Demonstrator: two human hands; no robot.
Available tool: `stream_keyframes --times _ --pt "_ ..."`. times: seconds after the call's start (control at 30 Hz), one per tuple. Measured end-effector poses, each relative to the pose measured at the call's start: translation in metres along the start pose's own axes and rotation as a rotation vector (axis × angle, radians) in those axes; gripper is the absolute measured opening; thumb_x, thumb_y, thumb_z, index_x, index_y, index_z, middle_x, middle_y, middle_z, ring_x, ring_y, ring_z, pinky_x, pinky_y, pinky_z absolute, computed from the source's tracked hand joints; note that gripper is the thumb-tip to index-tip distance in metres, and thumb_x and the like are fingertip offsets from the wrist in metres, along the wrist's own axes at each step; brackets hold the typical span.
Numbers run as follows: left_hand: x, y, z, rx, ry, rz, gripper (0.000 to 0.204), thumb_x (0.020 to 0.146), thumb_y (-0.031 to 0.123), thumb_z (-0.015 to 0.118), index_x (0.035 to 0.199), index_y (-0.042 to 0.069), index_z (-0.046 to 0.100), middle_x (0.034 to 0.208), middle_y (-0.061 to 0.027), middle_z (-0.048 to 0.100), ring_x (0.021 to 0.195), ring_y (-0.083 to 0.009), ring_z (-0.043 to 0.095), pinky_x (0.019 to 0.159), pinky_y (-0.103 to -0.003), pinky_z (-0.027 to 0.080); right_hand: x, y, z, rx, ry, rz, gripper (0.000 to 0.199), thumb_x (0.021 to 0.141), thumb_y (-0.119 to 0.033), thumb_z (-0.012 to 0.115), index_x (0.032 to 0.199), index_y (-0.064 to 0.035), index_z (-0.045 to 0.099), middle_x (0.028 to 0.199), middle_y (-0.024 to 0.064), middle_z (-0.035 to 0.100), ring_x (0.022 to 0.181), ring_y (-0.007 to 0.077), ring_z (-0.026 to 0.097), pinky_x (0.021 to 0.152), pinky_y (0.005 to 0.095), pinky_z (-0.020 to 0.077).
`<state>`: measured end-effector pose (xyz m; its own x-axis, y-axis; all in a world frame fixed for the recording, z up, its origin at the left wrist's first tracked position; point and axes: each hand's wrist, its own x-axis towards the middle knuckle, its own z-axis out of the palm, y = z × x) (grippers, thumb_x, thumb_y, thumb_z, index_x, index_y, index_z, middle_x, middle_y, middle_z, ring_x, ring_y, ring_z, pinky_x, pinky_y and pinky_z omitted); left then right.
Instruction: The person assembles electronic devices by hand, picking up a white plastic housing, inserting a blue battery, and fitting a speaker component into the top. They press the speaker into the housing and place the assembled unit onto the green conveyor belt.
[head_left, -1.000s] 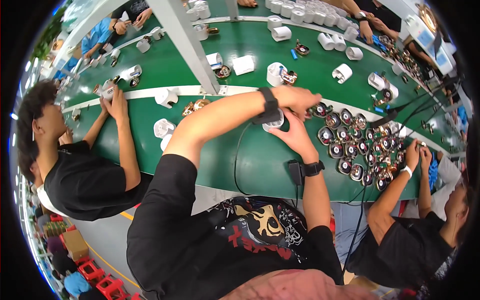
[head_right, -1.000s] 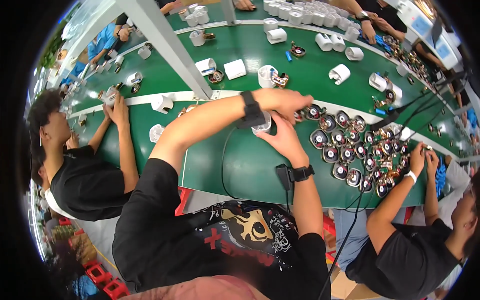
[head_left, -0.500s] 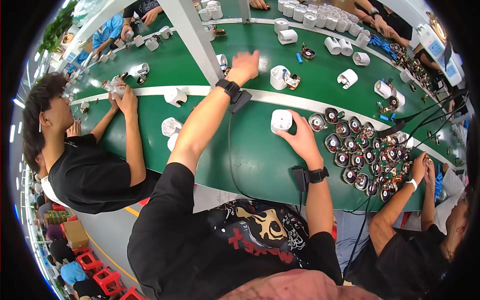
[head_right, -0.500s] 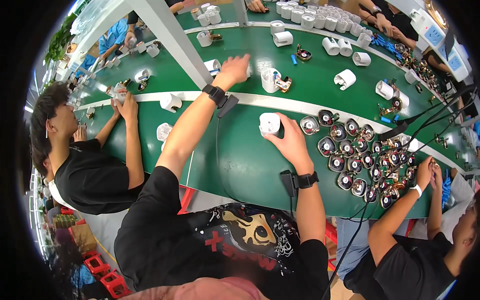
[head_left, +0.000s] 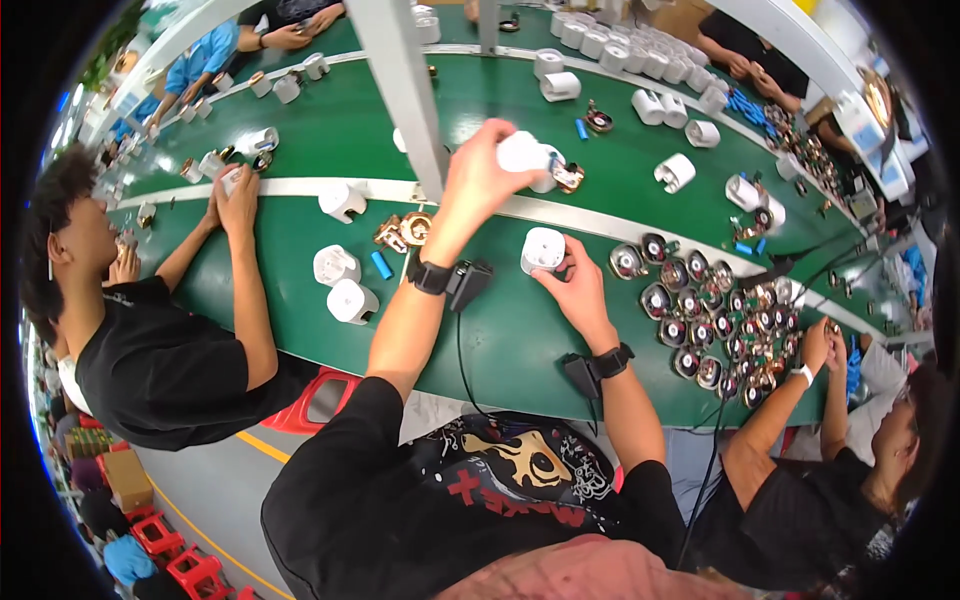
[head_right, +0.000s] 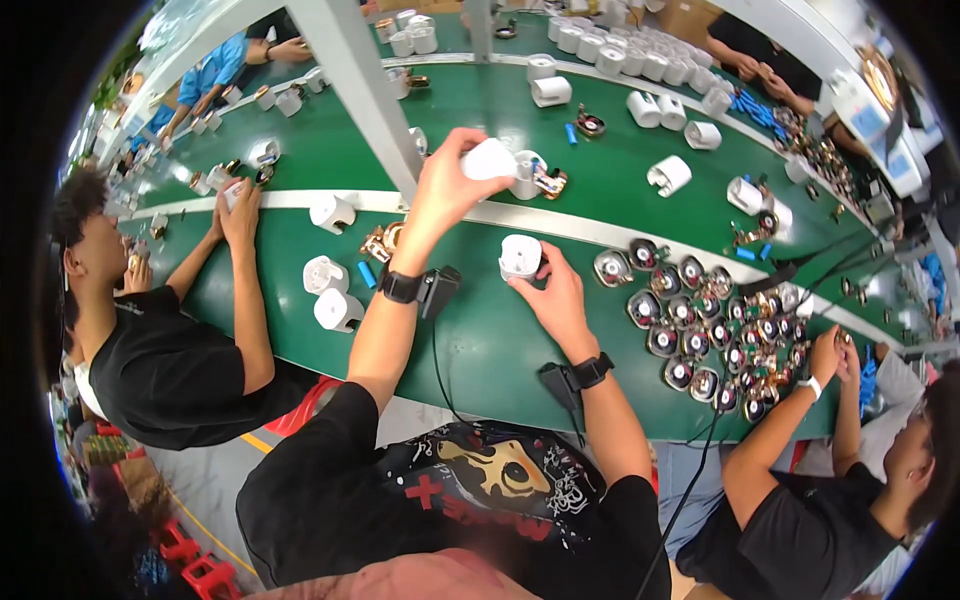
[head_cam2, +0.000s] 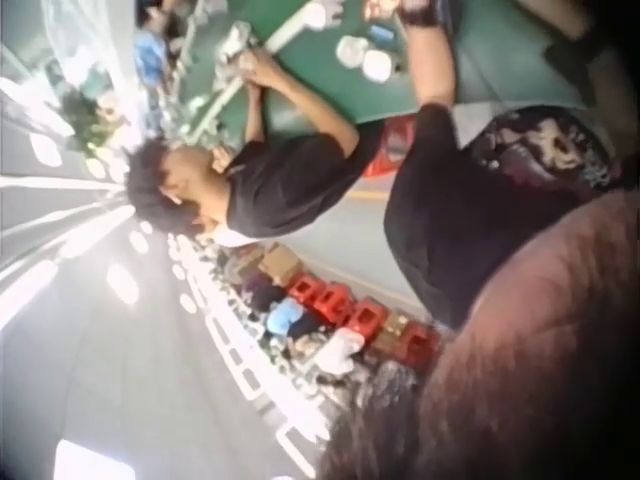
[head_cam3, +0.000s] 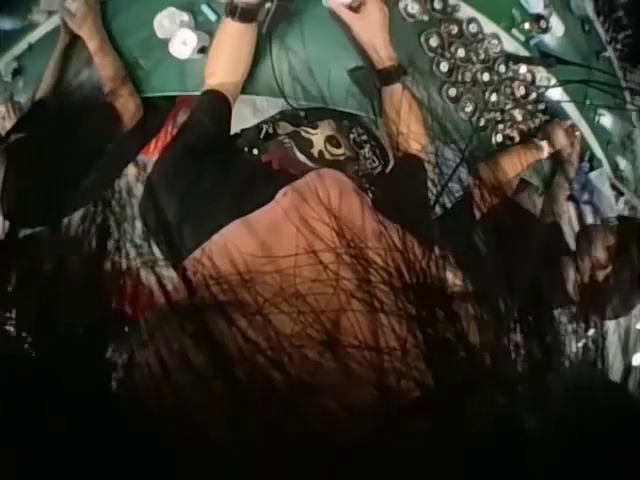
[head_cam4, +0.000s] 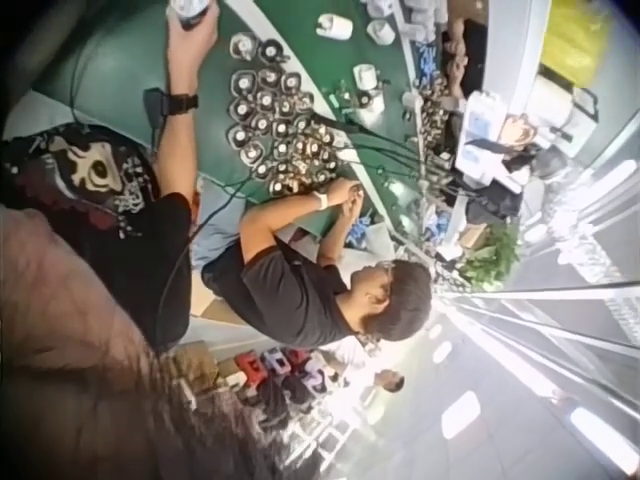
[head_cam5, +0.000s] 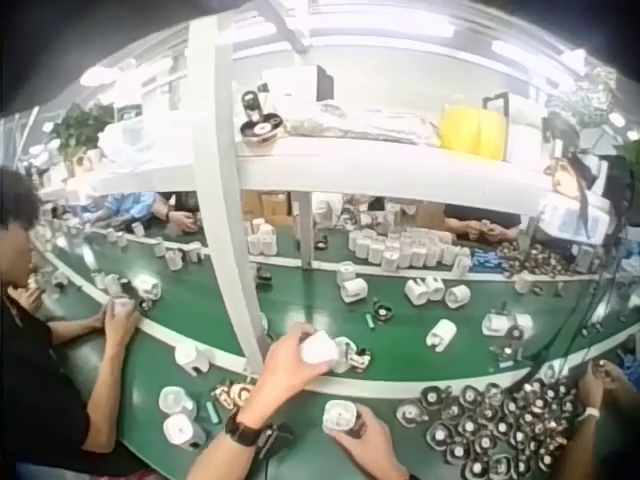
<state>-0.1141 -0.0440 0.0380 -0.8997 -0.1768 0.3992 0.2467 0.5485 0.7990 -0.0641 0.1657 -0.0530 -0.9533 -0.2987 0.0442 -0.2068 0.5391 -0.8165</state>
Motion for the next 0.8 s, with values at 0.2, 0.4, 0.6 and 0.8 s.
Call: stream_keyframes --times 0.2,0.4,0.6,0.8 --pt "-0.027 0.058 0.001 -0.142 -0.045 0.303 0.062 0.062 0.021 0.087 0.117 0.004 0.062 0.11 -0.0154 0.065 0.104 -0.0324 0.063 0.092 -0.04 0.049 0.035 -0.004 0.042 0.064 0.003 -0.207 0.062 0.08 -0.015 0.075 0.134 -0.0025 0.047 0.118 0.014 0.061 0.092 0.02 0.065 0.085 0.0354 0.0535" --pt "-0.043 0.055 0.001 -0.218 -0.171 0.311 0.068 0.061 0.021 0.087 0.121 0.006 0.059 0.111 -0.0141 0.062 0.105 -0.0335 0.058 0.093 -0.041 0.048 0.089 0.001 -0.023 1.138 -0.17 -0.071 0.04 0.089 -0.013 0.064 0.125 0.0009 0.055 0.117 0.01 0.065 0.083 0.0151 0.066 0.075 0.0307 0.0551" --pt "-0.052 0.068 0.012 -0.144 -0.377 0.265 0.067 0.061 0.016 0.087 0.12 0.007 0.056 0.113 -0.012 0.055 0.105 -0.0335 0.054 0.091 -0.043 0.047 0.246 0.044 -0.078 0.017 0.267 0.038 0.03 0.083 -0.028 0.07 0.101 -0.0036 0.073 0.086 0.0127 0.073 0.078 0.0217 0.07 0.073 0.0331 0.0545" --pt "-0.056 0.065 0.01 -0.136 -0.365 0.332 0.063 0.061 0.009 0.086 0.116 0.008 0.056 0.117 -0.011 0.052 0.107 -0.0333 0.052 0.091 -0.042 0.048 0.3 0.052 -0.029 -0.623 0.203 -0.031 0.042 0.079 -0.039 0.073 0.106 -0.0066 0.069 0.094 0.0177 0.071 0.084 0.0339 0.069 0.079 0.0414 0.0543"
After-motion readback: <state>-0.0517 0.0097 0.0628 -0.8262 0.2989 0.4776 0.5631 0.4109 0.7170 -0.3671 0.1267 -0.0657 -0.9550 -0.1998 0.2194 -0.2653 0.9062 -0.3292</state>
